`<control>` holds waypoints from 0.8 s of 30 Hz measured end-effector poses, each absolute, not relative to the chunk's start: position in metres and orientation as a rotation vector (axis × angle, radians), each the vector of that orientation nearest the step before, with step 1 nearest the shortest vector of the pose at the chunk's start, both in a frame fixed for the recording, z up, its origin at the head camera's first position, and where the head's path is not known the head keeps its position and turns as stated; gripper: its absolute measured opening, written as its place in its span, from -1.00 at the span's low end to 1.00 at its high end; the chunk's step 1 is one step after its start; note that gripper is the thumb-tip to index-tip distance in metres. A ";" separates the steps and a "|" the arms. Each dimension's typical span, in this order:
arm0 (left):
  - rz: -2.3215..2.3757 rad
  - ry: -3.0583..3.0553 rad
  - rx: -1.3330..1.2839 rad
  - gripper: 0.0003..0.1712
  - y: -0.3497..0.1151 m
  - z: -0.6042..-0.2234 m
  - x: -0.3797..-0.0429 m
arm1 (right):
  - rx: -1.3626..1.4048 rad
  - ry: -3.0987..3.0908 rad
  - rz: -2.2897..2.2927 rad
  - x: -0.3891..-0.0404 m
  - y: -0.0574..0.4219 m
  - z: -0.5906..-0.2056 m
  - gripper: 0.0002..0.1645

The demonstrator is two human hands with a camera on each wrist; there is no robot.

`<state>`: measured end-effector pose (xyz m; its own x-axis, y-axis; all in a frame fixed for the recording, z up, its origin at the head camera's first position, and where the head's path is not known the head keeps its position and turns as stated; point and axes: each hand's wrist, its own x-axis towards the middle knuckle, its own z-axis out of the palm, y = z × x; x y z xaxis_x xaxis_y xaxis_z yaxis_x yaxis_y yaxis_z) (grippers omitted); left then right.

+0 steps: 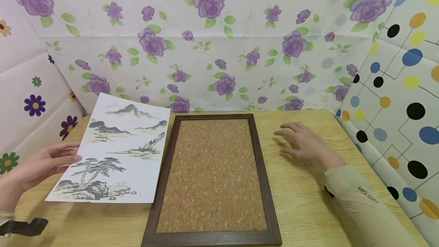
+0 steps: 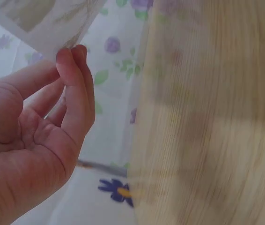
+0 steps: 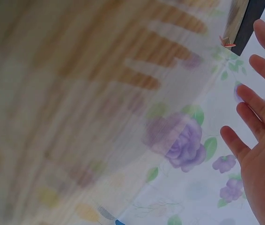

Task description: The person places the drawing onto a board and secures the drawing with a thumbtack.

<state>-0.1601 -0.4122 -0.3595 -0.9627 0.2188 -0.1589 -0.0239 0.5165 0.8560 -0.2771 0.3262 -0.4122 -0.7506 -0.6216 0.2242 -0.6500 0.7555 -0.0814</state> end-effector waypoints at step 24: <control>1.716 2.325 0.134 -0.25 -0.324 -0.374 -0.175 | 1.037 -2.814 0.205 -0.282 0.326 -0.412 -0.30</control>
